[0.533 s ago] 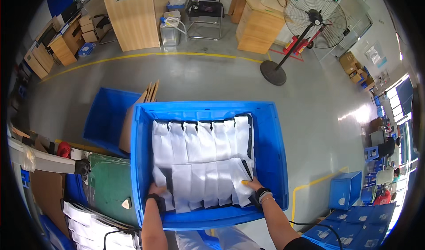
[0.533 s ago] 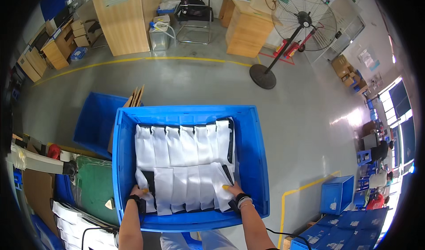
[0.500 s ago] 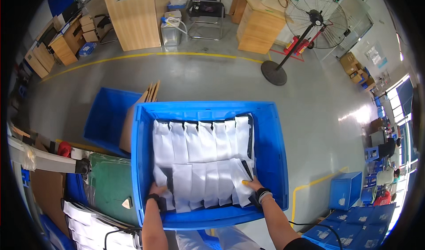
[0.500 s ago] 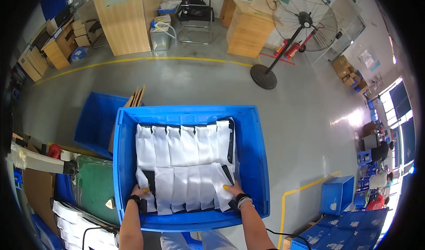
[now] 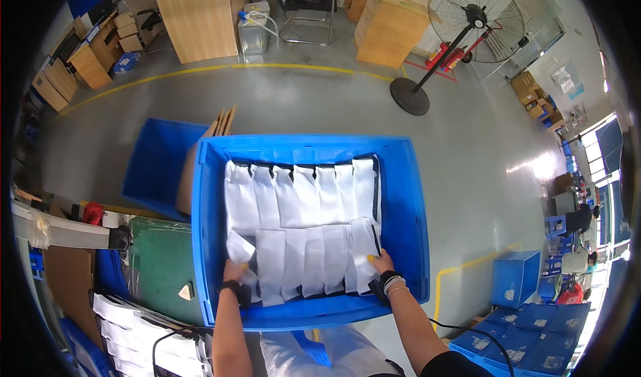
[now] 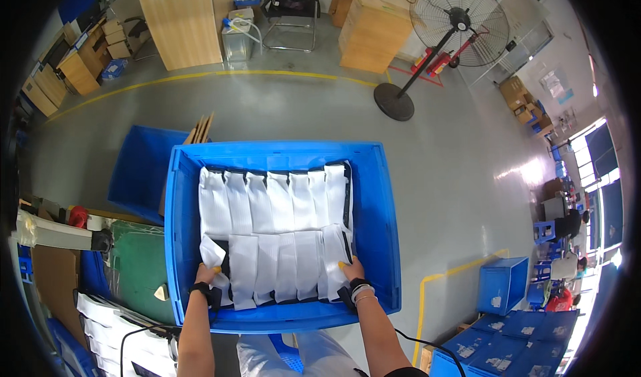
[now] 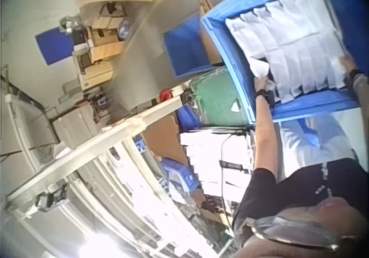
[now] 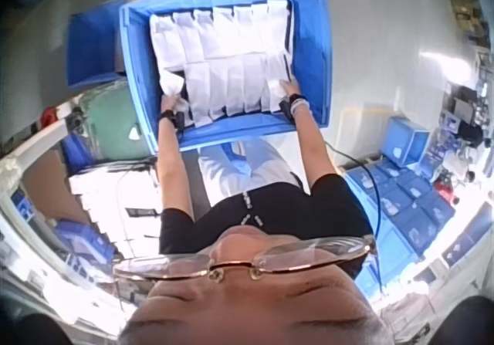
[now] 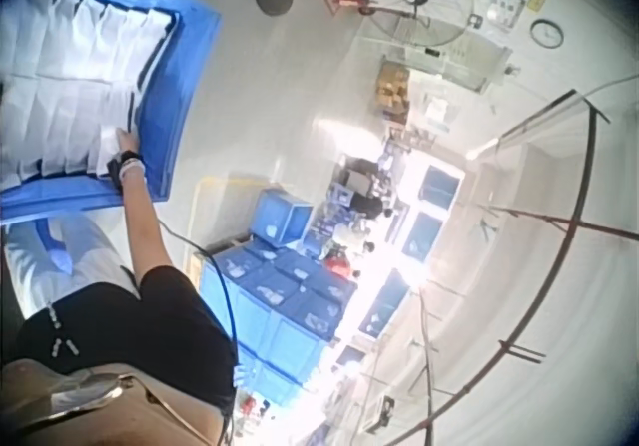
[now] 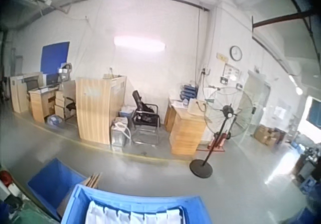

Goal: The user is assembling and packaging handheld electronic devices on a factory line.

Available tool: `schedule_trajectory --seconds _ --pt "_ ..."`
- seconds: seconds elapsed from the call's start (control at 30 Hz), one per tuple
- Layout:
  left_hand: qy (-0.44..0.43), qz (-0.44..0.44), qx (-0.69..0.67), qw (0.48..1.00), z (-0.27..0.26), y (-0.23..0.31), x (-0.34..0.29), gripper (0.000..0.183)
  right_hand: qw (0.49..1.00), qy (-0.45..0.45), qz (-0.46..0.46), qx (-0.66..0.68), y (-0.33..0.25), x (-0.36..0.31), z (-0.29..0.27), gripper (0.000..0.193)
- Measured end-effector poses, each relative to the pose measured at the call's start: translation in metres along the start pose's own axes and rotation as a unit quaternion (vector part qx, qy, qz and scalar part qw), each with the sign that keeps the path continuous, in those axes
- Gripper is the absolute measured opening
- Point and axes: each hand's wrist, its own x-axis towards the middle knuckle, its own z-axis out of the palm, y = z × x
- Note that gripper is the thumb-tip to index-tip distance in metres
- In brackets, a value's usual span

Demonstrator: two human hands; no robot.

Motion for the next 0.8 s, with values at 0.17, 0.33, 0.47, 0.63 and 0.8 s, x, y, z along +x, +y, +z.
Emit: schedule_trajectory --seconds 0.17,0.33,0.47,0.63,0.8 --pt "-0.038 -0.027 0.0 0.999 -0.006 -0.003 0.008 0.069 0.997 -0.078 0.004 -0.004 0.009 0.002 -0.02 0.033" --pt "0.036 0.004 0.039 0.999 -0.01 -0.027 0.022 0.066 0.983 -0.098 0.041 0.149 0.019 -0.002 -0.018 0.043" --pt "0.047 0.005 0.006 0.999 -0.002 -0.013 0.008 0.062 0.989 -0.107 0.053 0.084 0.008 -0.002 -0.023 0.054" --pt "0.032 0.025 -0.009 0.999 -0.008 -0.009 0.002 0.054 0.986 -0.131 0.064 0.083 0.008 0.009 -0.024 0.049" --pt "-0.003 0.014 -0.159 0.987 -0.013 -0.012 -0.007 0.041 0.998 -0.067 0.021 0.006 -0.012 0.003 -0.006 0.049"
